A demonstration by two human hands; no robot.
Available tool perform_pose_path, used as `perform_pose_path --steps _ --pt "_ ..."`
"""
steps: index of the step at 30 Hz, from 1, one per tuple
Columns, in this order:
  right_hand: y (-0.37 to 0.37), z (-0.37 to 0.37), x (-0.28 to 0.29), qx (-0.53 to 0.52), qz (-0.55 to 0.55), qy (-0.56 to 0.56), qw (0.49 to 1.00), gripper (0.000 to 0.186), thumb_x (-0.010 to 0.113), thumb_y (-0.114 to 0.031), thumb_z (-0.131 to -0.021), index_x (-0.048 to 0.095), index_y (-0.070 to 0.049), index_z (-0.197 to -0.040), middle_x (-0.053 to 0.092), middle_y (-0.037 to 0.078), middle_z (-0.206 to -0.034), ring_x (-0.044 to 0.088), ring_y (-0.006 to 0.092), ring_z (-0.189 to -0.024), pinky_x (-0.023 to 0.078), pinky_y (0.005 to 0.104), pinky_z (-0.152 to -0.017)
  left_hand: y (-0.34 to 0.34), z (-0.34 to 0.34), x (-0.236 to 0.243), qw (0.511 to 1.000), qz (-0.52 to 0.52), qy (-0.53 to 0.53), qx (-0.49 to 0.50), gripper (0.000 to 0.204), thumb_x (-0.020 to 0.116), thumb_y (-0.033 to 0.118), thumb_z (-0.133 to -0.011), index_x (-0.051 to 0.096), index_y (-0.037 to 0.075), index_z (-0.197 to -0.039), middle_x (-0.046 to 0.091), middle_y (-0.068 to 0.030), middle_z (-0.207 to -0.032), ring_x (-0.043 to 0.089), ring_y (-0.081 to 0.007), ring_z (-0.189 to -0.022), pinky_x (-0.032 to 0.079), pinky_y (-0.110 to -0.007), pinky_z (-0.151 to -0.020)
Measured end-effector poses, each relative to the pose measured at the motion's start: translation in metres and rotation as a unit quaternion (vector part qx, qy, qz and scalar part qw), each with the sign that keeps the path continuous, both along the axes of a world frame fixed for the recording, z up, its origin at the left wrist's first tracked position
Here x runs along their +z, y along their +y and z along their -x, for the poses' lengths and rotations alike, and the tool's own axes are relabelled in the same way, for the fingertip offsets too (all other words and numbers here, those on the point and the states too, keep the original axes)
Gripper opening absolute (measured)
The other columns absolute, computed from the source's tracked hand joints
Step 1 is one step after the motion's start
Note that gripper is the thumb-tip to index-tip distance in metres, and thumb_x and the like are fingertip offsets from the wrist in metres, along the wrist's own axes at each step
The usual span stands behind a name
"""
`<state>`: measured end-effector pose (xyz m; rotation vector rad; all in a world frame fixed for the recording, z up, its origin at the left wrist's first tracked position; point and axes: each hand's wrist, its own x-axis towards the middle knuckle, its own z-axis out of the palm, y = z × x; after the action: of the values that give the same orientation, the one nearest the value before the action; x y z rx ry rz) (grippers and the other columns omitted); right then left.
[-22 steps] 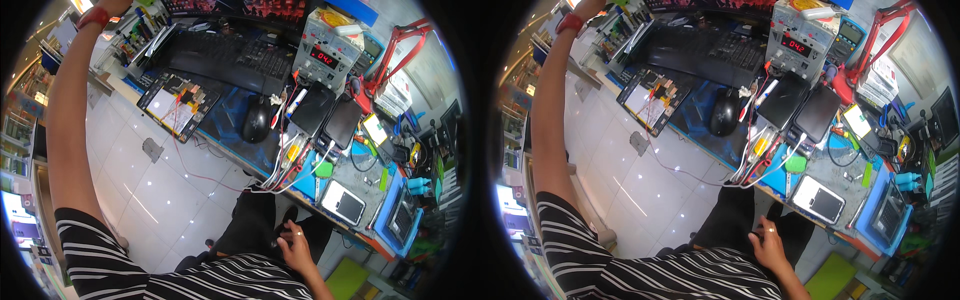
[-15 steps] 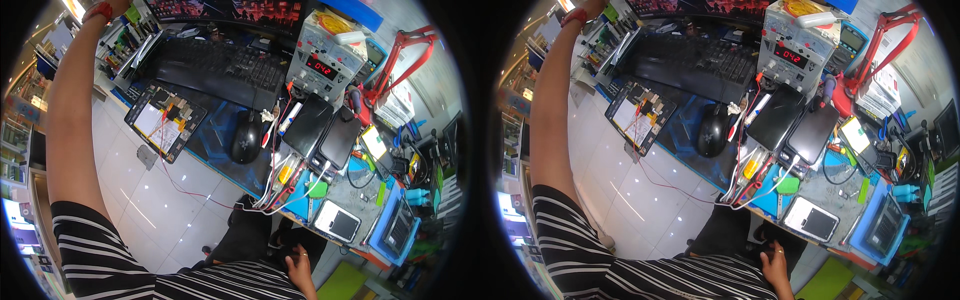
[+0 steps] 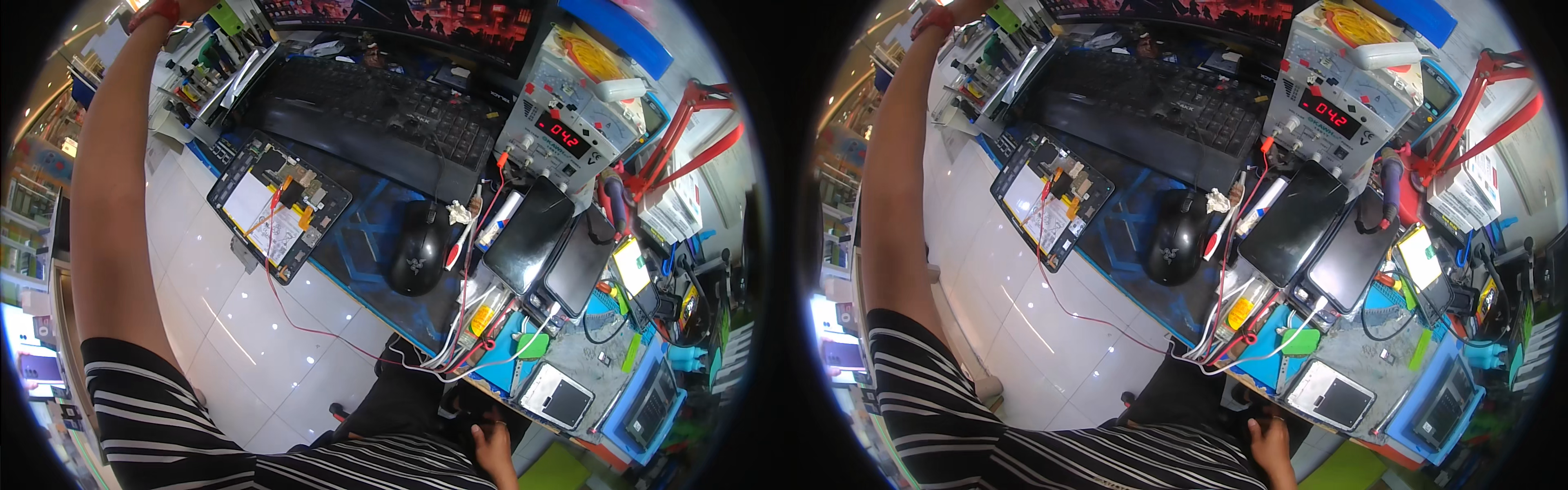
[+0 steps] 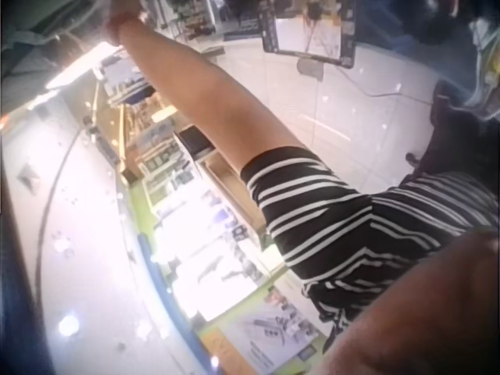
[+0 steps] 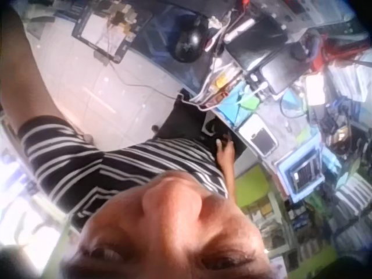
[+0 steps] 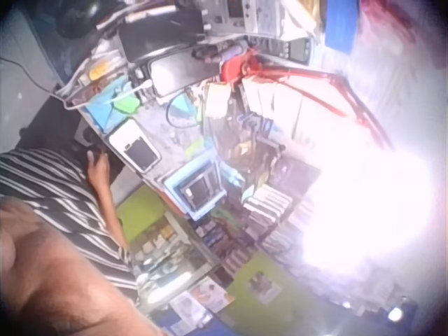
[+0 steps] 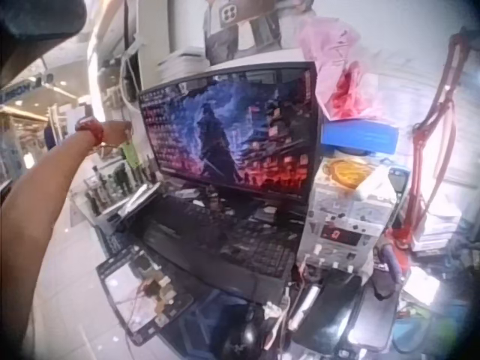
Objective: The person uses a green pry tool and a silver spudger to open a smartphone and manipulate its internal components at a workstation.
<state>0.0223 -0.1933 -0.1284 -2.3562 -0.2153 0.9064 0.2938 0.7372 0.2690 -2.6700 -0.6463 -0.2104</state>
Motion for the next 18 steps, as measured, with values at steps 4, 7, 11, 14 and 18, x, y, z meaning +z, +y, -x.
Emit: perform_pose_path --steps 4,7,11,14,18 --pt "0.007 0.000 0.004 -0.012 0.001 0.012 1.000 0.074 0.077 -0.021 -0.098 0.041 0.008 -0.155 0.066 0.021 -0.135 0.075 0.0314 -0.101 0.059 0.0425 -0.089 -0.017 -0.011 -0.016 0.999 0.029 -0.036 0.023 0.049 0.060 0.034 -0.103 0.061 0.005 -0.142 0.068 -0.0268 -0.136 0.064 -0.0427 -0.128 0.050 -0.049 -0.110" --pt "0.015 0.003 0.018 -0.044 -0.002 0.015 0.999 0.074 0.077 -0.020 -0.098 0.041 0.008 -0.155 0.067 0.021 -0.133 0.075 0.0316 -0.101 0.059 0.0429 -0.090 -0.048 -0.022 -0.027 0.994 0.023 -0.104 -0.018 0.048 0.062 0.033 -0.101 0.062 0.006 -0.142 0.069 -0.0265 -0.134 0.065 -0.0433 -0.127 0.050 -0.049 -0.109" --pt "0.009 0.003 0.014 -0.043 -0.008 0.009 0.999 0.073 0.077 -0.020 -0.098 0.041 0.007 -0.156 0.067 0.022 -0.133 0.075 0.0322 -0.102 0.059 0.0428 -0.090 -0.040 -0.016 -0.038 0.986 0.002 -0.155 0.056 0.044 0.065 0.031 -0.100 0.066 0.003 -0.135 0.070 -0.0249 -0.131 0.066 -0.0435 -0.124 0.054 -0.051 -0.104" --pt "0.007 0.006 0.018 -0.038 0.003 -0.006 0.999 0.073 0.077 -0.021 -0.097 0.041 0.007 -0.156 0.067 0.022 -0.133 0.075 0.0334 -0.103 0.059 0.0430 -0.090 -0.039 -0.025 -0.047 0.992 -0.062 -0.071 0.083 0.042 0.069 0.031 -0.097 0.067 0.001 -0.127 0.072 -0.0259 -0.125 0.068 -0.0441 -0.119 0.055 -0.051 -0.100" --pt "0.012 0.007 0.027 -0.061 0.020 -0.002 0.998 0.072 0.077 -0.021 -0.097 0.043 0.007 -0.154 0.068 0.022 -0.131 0.075 0.0346 -0.104 0.058 0.0431 -0.092 -0.037 -0.042 -0.090 0.979 -0.028 -0.193 0.064 0.046 0.072 0.032 -0.095 0.067 0.000 -0.127 0.072 -0.0280 -0.122 0.068 -0.0447 -0.117 0.056 -0.051 -0.098"
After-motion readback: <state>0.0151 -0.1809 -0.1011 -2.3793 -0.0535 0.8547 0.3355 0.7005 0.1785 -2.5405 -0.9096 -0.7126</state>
